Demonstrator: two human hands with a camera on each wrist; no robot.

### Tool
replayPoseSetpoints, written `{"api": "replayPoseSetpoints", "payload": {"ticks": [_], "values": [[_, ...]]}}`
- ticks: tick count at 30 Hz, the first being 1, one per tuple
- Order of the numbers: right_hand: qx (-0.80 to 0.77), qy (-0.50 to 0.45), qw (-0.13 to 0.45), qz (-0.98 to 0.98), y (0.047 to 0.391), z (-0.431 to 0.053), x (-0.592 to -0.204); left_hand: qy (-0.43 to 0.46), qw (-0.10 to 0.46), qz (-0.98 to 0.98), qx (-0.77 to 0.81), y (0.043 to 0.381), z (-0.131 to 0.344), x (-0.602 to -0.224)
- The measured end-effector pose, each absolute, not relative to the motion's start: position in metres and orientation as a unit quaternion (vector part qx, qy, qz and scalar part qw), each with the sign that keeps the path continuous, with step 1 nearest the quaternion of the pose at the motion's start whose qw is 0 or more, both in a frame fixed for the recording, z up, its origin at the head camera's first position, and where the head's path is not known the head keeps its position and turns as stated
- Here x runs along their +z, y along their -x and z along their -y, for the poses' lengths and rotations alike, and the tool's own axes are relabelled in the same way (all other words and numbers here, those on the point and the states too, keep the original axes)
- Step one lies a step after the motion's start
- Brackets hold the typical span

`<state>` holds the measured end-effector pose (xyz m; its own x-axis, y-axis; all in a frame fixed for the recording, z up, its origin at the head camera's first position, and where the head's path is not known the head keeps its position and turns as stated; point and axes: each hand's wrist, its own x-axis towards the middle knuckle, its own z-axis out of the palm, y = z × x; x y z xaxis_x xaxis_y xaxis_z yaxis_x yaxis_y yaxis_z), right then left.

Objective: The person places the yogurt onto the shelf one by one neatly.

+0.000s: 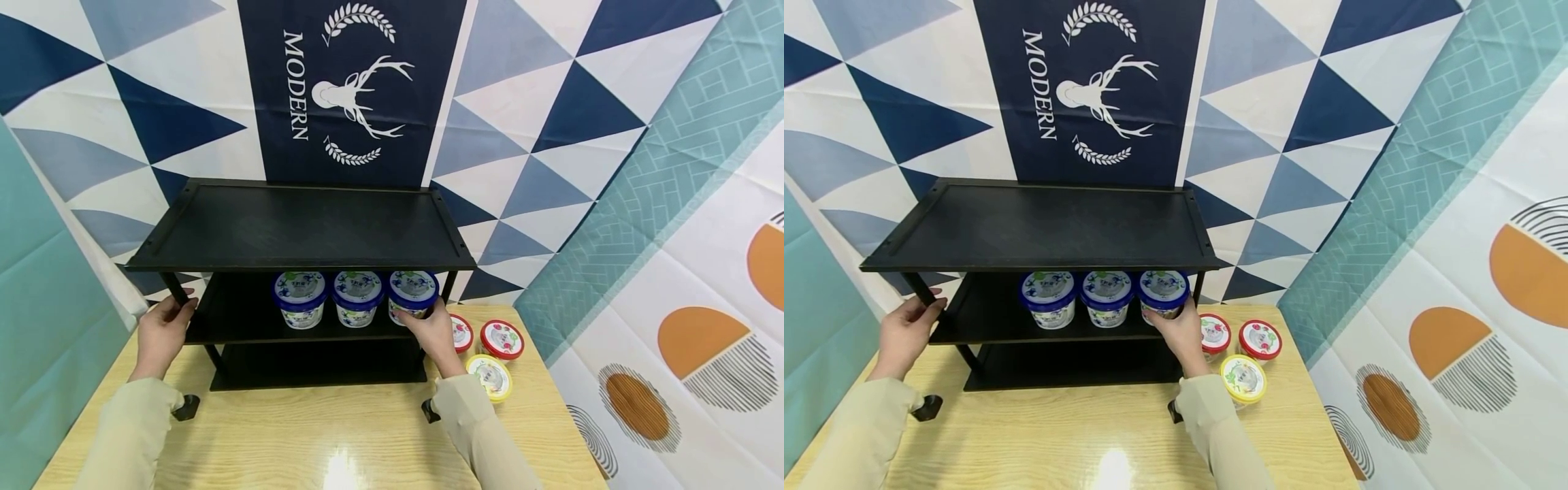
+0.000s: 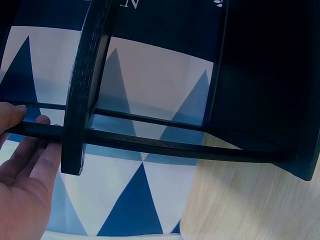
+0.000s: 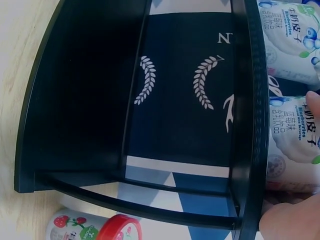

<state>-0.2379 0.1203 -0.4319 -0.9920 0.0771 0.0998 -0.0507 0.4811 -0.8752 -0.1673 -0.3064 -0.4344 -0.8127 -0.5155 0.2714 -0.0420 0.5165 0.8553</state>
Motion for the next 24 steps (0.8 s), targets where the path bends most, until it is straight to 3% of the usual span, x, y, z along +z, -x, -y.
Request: {"api": "replayPoseSetpoints", "payload": {"ticks": [24], "values": [[0.506, -0.047, 0.034, 0.860, 0.2452, -0.1271, -0.4302, -0.166, 0.259, 0.835, -0.456, 0.1683, 0.3064, -0.4358]]}}
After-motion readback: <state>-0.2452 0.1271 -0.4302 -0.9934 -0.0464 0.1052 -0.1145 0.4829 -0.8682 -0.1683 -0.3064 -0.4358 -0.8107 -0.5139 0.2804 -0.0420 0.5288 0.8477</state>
